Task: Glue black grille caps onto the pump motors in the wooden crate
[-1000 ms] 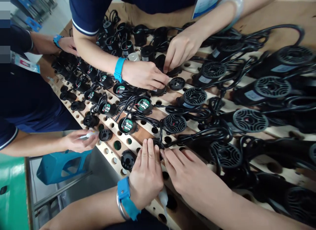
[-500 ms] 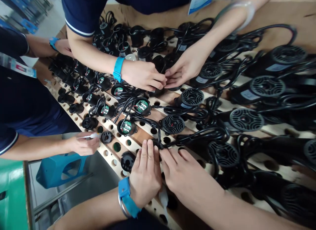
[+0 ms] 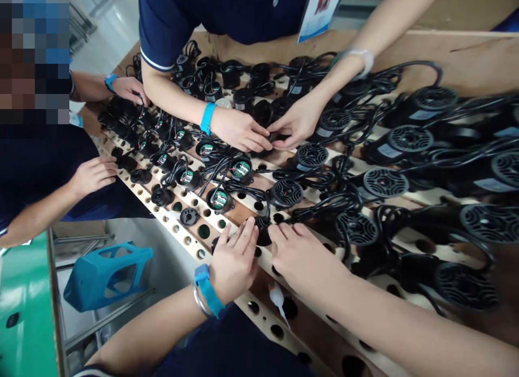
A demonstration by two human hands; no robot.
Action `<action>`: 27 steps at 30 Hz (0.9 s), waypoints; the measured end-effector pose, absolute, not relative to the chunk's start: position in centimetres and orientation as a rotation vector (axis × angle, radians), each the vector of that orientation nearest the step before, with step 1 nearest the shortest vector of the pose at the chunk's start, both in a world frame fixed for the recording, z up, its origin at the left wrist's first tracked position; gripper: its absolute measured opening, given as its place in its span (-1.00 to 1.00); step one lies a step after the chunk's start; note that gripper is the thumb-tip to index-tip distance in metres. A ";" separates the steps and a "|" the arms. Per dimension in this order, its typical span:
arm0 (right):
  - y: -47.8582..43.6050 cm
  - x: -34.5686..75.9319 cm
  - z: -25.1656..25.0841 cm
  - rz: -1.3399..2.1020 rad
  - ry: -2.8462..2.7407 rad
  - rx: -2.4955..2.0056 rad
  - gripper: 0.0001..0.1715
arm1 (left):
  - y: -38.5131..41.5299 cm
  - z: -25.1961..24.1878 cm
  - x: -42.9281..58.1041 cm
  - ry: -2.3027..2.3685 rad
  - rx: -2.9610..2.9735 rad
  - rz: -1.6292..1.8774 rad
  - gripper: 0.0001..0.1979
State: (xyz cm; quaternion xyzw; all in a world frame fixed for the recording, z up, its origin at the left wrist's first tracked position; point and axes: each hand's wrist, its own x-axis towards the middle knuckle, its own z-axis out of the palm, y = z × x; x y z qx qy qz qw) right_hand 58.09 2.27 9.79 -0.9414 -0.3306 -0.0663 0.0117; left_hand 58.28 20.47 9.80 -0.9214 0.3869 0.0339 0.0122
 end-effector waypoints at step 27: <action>2.7 57.3 10.2 -0.179 -0.854 -3.008 -0.67 | 19.9 9.3 65.2 -0.509 -3.535 2.421 -0.74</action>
